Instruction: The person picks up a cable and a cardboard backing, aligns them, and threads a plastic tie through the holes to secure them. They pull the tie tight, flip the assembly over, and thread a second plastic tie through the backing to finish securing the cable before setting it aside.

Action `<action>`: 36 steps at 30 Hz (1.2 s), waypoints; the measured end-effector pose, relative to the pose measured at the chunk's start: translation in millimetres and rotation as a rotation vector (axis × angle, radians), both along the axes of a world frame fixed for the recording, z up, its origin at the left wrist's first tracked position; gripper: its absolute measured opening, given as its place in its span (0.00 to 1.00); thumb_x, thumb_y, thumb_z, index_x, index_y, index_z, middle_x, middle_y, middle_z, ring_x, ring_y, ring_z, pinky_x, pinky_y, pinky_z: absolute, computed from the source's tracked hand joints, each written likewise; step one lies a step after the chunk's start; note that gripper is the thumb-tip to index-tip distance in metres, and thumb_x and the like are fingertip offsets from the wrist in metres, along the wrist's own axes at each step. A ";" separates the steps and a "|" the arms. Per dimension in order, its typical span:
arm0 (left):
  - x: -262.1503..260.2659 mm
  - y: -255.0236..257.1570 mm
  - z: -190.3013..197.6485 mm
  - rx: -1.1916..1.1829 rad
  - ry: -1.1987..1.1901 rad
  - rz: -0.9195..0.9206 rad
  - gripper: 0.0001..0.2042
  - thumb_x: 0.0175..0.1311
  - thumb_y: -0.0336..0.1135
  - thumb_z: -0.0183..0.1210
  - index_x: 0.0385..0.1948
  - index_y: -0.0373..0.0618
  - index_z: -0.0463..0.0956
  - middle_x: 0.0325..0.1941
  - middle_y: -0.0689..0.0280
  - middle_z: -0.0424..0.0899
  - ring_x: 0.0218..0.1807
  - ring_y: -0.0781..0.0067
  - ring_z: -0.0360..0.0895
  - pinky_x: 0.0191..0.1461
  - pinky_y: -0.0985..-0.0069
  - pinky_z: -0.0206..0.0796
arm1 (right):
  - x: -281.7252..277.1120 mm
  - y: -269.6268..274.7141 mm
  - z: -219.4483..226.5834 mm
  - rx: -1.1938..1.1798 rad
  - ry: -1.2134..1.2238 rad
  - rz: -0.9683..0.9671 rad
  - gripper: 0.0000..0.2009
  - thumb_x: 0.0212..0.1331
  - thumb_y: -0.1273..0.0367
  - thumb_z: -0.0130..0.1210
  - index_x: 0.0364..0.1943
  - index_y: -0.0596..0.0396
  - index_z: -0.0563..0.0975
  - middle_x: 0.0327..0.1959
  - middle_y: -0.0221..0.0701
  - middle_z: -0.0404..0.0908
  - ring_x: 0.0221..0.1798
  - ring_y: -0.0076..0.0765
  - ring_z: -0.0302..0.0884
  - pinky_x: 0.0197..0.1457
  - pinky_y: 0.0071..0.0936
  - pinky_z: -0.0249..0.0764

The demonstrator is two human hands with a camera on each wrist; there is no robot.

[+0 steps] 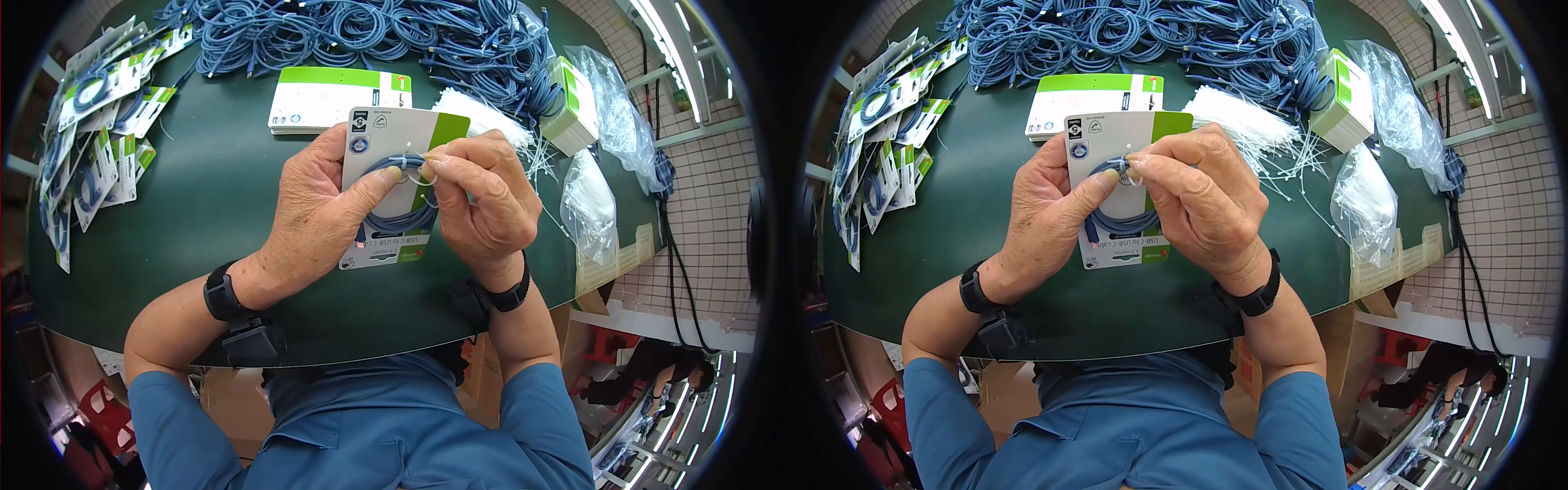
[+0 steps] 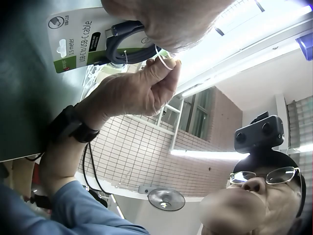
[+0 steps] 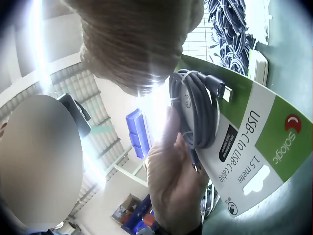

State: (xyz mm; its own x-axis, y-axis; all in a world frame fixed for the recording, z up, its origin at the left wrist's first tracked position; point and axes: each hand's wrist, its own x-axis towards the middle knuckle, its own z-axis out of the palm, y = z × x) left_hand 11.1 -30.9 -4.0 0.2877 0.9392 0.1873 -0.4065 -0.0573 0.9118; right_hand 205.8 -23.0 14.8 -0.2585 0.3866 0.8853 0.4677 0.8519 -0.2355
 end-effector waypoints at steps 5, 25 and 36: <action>-0.9 -0.6 1.7 -0.022 0.013 -0.004 0.17 0.73 0.25 0.62 0.62 0.36 0.76 0.54 0.61 0.88 0.53 0.77 0.85 0.58 0.75 0.80 | 0.9 -1.5 1.4 -0.014 0.004 0.004 0.11 0.56 0.80 0.71 0.43 0.56 0.85 0.36 0.36 0.87 0.34 0.34 0.82 0.36 0.28 0.78; -4.5 0.9 1.7 -0.032 0.035 -0.061 0.21 0.73 0.25 0.63 0.66 0.35 0.72 0.61 0.58 0.85 0.60 0.72 0.83 0.67 0.70 0.76 | 0.1 0.2 1.2 -0.032 0.006 -0.023 0.11 0.57 0.80 0.71 0.43 0.57 0.84 0.36 0.37 0.88 0.36 0.35 0.84 0.37 0.29 0.79; 0.0 -2.6 -0.3 0.021 0.069 -0.018 0.18 0.73 0.26 0.62 0.62 0.36 0.76 0.54 0.60 0.88 0.54 0.76 0.85 0.59 0.75 0.79 | 1.5 0.8 -0.7 -0.104 -0.060 -0.028 0.11 0.57 0.81 0.70 0.42 0.57 0.85 0.37 0.37 0.88 0.37 0.36 0.85 0.38 0.28 0.80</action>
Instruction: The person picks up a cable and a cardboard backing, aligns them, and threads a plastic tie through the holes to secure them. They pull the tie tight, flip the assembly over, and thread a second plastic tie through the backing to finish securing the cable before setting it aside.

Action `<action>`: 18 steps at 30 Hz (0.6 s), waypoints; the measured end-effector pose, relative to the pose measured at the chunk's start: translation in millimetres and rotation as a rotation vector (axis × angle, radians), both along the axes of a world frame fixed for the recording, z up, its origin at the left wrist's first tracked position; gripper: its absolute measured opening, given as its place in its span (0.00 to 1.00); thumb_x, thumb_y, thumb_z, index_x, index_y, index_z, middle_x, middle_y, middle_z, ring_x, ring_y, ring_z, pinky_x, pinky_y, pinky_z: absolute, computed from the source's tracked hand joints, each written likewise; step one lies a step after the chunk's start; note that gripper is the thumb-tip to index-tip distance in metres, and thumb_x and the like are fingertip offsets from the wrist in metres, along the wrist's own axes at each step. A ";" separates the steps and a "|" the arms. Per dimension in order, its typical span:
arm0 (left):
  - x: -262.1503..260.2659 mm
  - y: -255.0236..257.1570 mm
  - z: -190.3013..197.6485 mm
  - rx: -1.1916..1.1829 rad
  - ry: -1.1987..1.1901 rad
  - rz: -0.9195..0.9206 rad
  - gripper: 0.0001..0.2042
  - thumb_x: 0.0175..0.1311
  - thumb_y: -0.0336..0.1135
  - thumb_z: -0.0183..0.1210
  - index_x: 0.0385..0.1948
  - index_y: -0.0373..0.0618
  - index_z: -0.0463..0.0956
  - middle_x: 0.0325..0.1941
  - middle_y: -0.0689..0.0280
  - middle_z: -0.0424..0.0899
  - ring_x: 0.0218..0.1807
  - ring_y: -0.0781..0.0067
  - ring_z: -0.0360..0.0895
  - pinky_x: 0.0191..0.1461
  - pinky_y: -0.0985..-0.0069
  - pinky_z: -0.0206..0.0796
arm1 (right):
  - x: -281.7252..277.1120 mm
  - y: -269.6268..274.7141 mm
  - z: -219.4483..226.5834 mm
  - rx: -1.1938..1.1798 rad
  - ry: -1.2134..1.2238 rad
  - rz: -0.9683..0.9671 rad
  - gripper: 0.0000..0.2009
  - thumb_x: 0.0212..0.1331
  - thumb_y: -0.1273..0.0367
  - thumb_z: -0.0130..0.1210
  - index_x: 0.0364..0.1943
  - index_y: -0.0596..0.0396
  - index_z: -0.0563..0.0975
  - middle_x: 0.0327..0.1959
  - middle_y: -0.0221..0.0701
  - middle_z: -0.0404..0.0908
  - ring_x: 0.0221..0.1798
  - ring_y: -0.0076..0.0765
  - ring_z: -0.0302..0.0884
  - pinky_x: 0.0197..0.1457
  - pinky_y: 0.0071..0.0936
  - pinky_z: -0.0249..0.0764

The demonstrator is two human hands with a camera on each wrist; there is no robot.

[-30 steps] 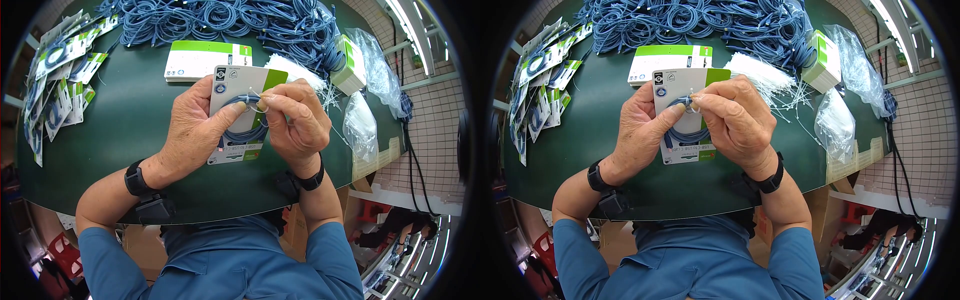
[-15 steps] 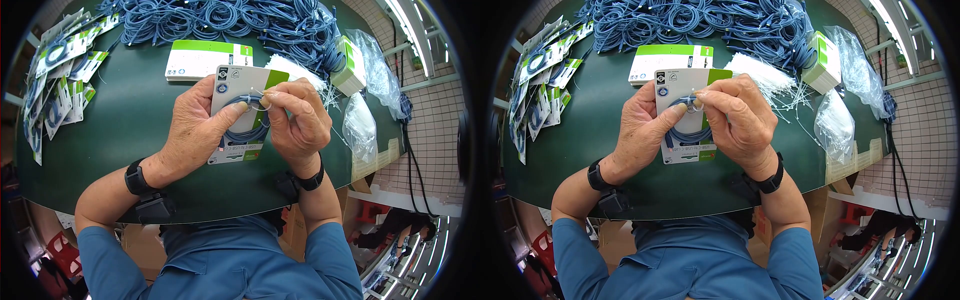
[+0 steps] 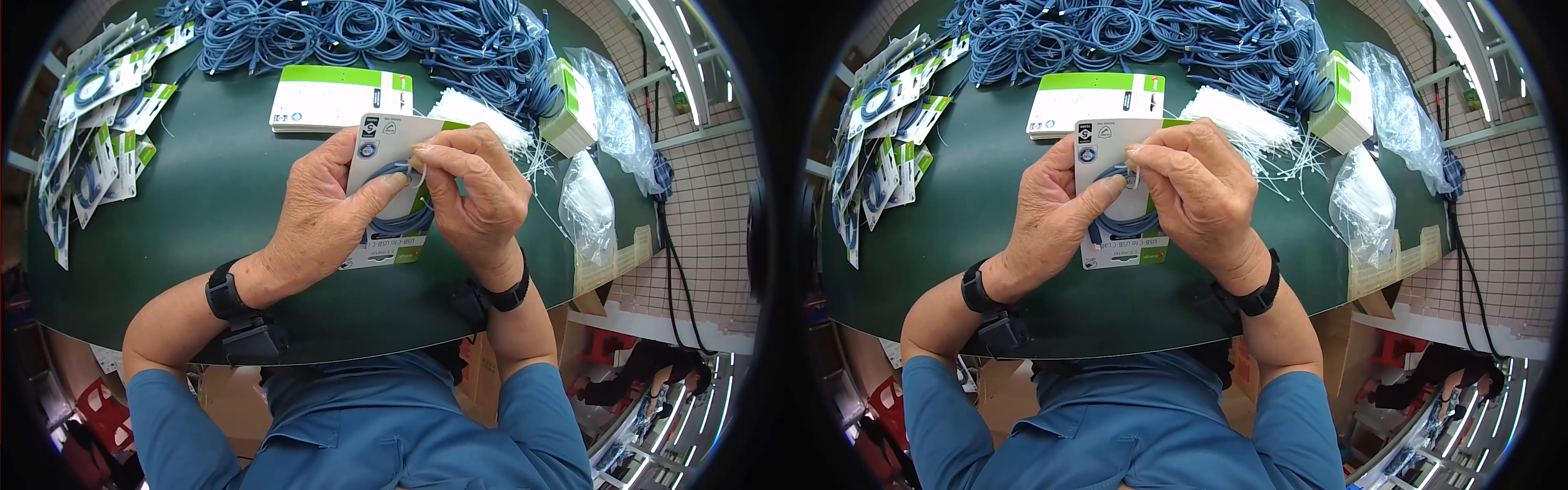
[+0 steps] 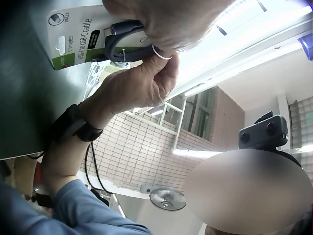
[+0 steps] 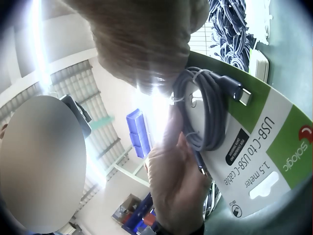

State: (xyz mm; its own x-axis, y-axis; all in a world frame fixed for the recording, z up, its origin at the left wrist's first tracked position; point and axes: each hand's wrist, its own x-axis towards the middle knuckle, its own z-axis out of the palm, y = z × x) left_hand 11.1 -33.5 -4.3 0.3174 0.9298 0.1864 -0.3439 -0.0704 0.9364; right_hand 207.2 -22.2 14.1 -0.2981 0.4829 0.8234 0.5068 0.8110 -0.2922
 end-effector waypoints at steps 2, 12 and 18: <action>-0.6 -0.9 -0.5 0.016 0.014 0.003 0.18 0.73 0.26 0.62 0.62 0.35 0.76 0.54 0.60 0.88 0.54 0.76 0.85 0.59 0.75 0.79 | 0.7 0.0 4.2 -0.042 -0.011 0.002 0.11 0.56 0.81 0.70 0.42 0.57 0.85 0.37 0.37 0.88 0.37 0.36 0.85 0.37 0.28 0.80; -0.5 -2.2 2.6 0.050 0.027 0.002 0.17 0.73 0.25 0.61 0.62 0.35 0.76 0.54 0.60 0.88 0.54 0.76 0.84 0.59 0.74 0.78 | 2.9 -1.0 12.6 0.048 -0.122 0.008 0.11 0.55 0.81 0.70 0.41 0.55 0.86 0.36 0.35 0.87 0.33 0.36 0.83 0.33 0.28 0.78; -0.5 -0.6 3.3 0.052 0.023 0.039 0.18 0.72 0.25 0.62 0.62 0.35 0.76 0.53 0.60 0.88 0.53 0.75 0.84 0.59 0.74 0.78 | 3.3 -1.5 15.4 0.070 -0.162 -0.001 0.12 0.52 0.80 0.71 0.41 0.55 0.87 0.35 0.34 0.86 0.32 0.35 0.82 0.31 0.27 0.76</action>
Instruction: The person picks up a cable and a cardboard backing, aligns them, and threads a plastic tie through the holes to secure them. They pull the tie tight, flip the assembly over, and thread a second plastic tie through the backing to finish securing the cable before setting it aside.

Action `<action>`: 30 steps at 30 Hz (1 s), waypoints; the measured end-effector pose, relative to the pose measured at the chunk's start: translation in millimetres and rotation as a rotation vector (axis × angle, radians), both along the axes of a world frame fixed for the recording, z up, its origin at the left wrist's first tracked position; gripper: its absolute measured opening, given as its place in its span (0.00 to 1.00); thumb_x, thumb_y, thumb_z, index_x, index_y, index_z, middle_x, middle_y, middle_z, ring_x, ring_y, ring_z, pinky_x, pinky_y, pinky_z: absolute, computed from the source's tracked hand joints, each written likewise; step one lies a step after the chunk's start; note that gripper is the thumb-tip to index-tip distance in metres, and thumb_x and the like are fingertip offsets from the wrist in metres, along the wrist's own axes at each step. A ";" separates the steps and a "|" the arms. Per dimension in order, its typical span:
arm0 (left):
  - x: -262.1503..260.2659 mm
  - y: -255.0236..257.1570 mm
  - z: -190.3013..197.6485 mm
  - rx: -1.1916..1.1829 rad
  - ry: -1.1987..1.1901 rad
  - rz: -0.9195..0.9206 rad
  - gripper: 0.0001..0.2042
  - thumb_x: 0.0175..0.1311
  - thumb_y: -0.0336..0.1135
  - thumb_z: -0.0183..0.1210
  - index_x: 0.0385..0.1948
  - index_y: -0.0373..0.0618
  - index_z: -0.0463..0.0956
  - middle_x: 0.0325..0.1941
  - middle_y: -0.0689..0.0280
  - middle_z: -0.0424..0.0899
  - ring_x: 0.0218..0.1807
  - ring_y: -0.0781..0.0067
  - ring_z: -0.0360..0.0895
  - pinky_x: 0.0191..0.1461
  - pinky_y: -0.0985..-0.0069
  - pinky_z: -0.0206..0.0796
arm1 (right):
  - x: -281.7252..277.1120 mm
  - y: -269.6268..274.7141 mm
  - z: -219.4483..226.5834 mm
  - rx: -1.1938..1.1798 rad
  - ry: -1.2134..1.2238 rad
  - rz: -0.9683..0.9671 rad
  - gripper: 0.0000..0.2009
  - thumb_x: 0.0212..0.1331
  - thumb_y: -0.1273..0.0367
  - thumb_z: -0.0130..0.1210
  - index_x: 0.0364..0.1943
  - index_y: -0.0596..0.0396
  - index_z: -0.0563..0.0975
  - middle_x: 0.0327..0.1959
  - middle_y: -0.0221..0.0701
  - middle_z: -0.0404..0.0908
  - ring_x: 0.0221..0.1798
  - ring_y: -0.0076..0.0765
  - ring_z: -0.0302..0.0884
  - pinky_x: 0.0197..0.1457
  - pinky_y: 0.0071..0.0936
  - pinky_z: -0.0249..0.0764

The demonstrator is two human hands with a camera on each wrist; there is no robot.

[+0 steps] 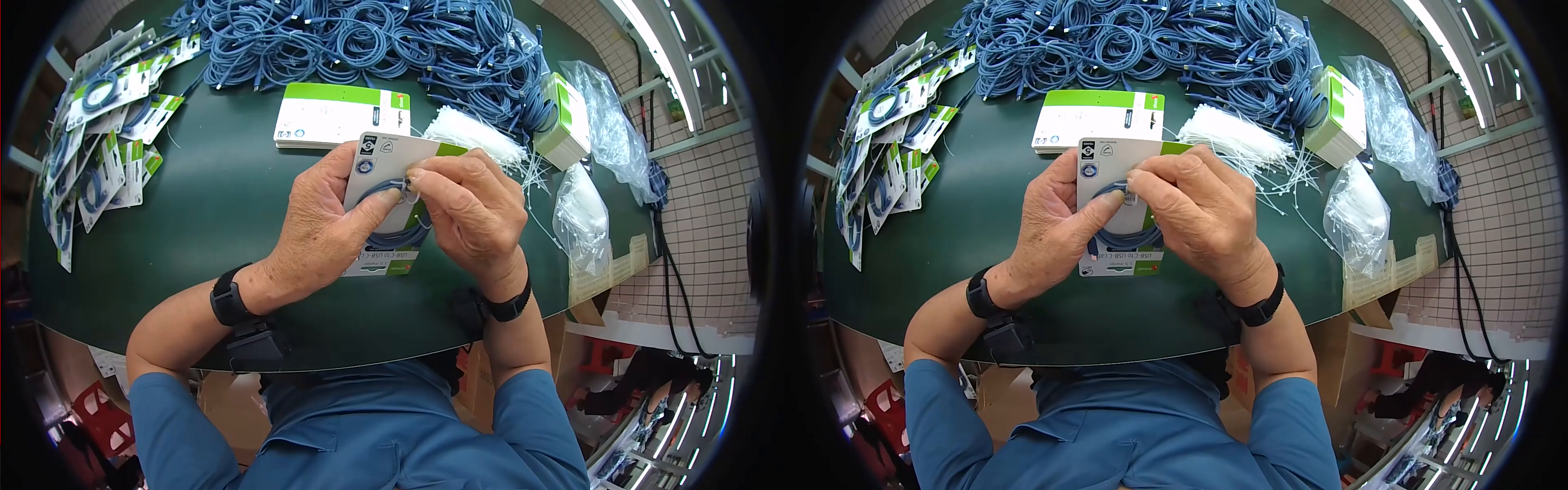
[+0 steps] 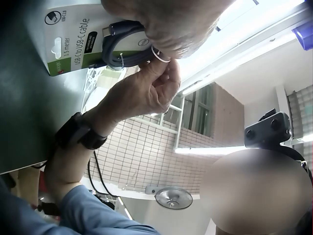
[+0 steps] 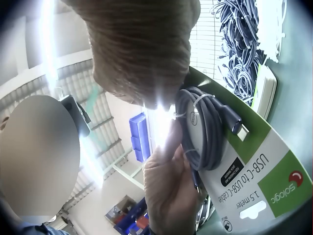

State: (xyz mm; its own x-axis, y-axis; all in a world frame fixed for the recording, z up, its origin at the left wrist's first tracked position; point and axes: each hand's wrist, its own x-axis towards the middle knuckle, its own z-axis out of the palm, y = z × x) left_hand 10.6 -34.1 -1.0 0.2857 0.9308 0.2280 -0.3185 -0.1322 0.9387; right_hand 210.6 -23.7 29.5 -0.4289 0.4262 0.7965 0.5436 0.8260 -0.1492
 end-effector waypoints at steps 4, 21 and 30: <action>-1.8 0.3 1.0 0.009 0.024 -0.007 0.18 0.71 0.24 0.62 0.61 0.35 0.76 0.53 0.60 0.88 0.53 0.75 0.85 0.58 0.74 0.79 | 3.8 -1.8 7.3 -0.047 -0.024 -0.016 0.14 0.49 0.80 0.72 0.42 0.54 0.88 0.34 0.32 0.84 0.33 0.33 0.82 0.31 0.27 0.76; -5.5 -2.1 16.2 -0.044 -0.028 -0.139 0.19 0.70 0.22 0.64 0.62 0.33 0.75 0.56 0.59 0.87 0.55 0.75 0.84 0.61 0.74 0.78 | 38.0 15.9 -1.7 -0.996 0.942 0.079 0.10 0.72 0.67 0.64 0.45 0.61 0.84 0.41 0.27 0.84 0.40 0.19 0.81 0.42 0.19 0.79; -5.0 -6.9 11.5 -0.011 -0.019 -0.190 0.22 0.70 0.24 0.66 0.64 0.33 0.73 0.57 0.57 0.86 0.57 0.72 0.84 0.63 0.72 0.78 | 22.0 8.6 -20.2 -1.510 0.896 0.587 0.13 0.69 0.61 0.68 0.43 0.57 0.83 0.42 0.28 0.86 0.41 0.19 0.83 0.47 0.17 0.83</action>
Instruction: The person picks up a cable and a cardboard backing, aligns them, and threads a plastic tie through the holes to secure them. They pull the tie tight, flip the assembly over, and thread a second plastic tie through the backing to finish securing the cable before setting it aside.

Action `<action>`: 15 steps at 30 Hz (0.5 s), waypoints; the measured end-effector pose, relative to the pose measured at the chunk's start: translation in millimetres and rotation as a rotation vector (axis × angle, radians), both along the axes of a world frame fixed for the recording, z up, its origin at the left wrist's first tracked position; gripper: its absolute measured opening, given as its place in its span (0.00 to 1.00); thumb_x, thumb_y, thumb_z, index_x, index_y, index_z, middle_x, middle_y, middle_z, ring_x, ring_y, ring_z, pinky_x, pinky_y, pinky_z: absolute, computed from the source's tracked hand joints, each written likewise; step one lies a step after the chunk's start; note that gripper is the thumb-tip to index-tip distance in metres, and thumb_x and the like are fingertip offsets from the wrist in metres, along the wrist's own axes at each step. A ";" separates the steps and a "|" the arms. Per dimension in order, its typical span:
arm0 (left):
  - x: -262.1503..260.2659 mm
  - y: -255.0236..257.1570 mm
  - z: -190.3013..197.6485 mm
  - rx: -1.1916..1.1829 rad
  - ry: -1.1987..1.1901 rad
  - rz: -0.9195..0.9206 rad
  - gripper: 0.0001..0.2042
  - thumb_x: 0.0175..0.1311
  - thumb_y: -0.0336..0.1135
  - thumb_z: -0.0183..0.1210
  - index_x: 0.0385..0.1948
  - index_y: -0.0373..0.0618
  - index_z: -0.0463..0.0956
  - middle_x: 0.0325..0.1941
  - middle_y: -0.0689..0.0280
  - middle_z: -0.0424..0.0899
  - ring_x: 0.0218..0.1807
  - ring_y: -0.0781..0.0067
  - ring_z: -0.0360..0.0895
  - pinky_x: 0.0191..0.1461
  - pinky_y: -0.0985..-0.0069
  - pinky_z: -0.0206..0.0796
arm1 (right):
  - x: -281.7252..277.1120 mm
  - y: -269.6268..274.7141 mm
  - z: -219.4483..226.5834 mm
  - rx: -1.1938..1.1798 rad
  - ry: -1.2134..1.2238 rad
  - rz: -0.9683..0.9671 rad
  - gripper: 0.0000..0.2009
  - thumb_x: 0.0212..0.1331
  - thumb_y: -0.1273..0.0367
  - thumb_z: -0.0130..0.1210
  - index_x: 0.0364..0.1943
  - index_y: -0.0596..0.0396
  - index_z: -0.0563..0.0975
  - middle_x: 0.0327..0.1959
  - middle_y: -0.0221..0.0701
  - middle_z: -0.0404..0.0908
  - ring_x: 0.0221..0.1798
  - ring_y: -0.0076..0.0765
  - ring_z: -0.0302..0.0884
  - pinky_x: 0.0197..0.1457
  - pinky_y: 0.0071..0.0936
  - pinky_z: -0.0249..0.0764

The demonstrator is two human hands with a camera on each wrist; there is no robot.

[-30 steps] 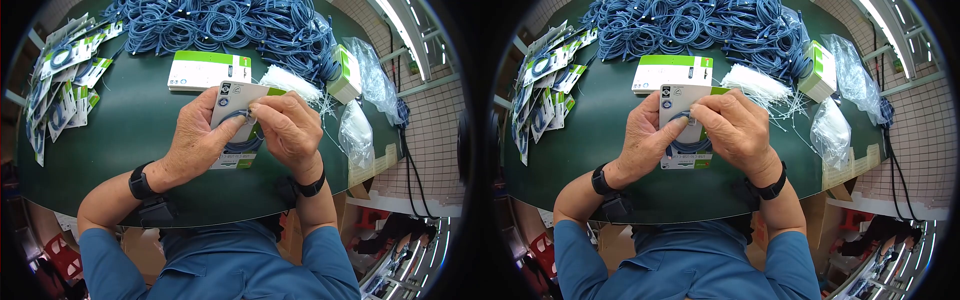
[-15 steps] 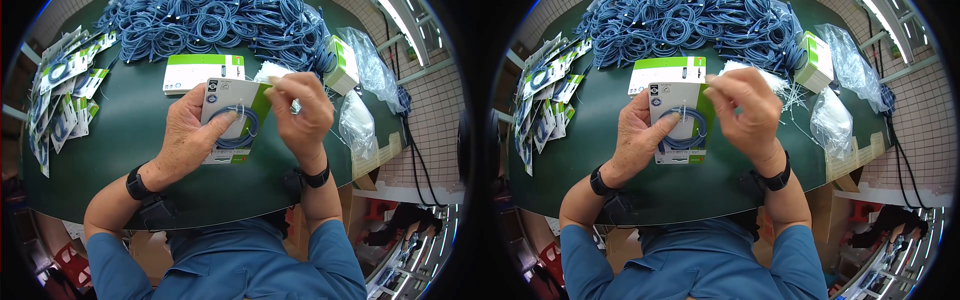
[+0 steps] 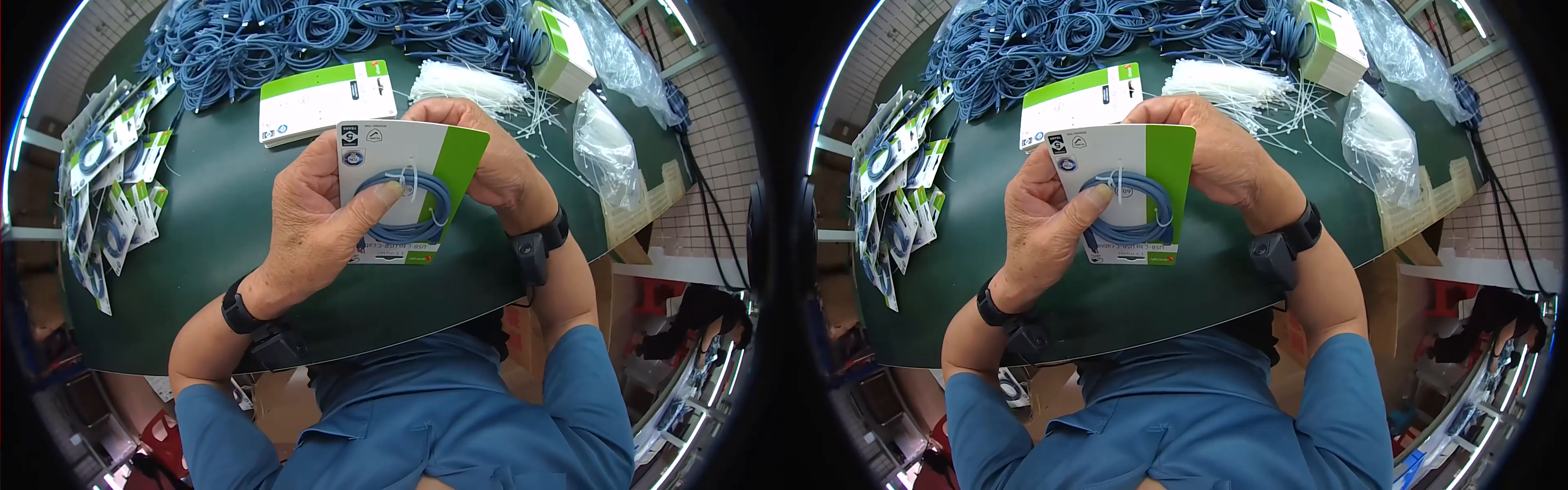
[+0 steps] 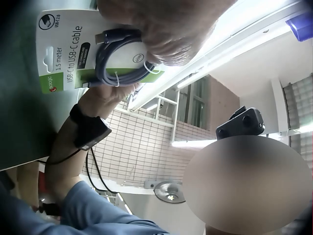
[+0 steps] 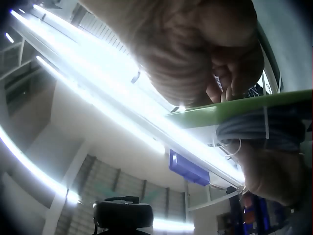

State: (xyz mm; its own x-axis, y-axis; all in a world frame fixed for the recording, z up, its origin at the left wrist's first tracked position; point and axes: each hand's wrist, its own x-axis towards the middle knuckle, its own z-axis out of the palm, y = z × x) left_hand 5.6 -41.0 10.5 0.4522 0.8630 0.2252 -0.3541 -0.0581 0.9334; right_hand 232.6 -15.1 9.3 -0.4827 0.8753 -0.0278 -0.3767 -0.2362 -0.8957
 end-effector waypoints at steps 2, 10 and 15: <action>0.8 0.0 -1.1 0.003 0.013 -0.010 0.22 0.70 0.24 0.66 0.64 0.32 0.73 0.57 0.57 0.86 0.57 0.72 0.84 0.63 0.72 0.78 | -0.2 0.9 -3.7 0.029 0.015 -0.004 0.14 0.67 0.60 0.70 0.42 0.56 0.82 0.41 0.27 0.86 0.41 0.19 0.84 0.47 0.18 0.83; 0.1 2.0 -4.8 0.007 0.036 -0.003 0.22 0.70 0.24 0.67 0.64 0.31 0.73 0.56 0.56 0.87 0.56 0.72 0.85 0.62 0.72 0.78 | 6.0 7.1 -6.5 0.111 -0.013 0.083 0.14 0.65 0.61 0.71 0.41 0.56 0.81 0.42 0.25 0.85 0.41 0.18 0.82 0.47 0.17 0.82; 2.0 -1.4 -2.8 0.023 0.026 0.008 0.22 0.70 0.24 0.67 0.64 0.31 0.72 0.56 0.56 0.87 0.56 0.71 0.85 0.62 0.72 0.79 | 5.8 14.7 -13.2 0.225 -0.141 -0.069 0.12 0.70 0.62 0.67 0.40 0.56 0.81 0.40 0.24 0.83 0.40 0.16 0.79 0.44 0.16 0.79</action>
State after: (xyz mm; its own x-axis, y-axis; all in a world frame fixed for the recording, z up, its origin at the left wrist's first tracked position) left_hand 7.6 -42.4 7.7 0.4510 0.8614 0.2335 -0.3292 -0.0827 0.9406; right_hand 238.4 -0.4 -3.9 -0.4265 0.8980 0.1085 -0.2531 -0.0033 -0.9674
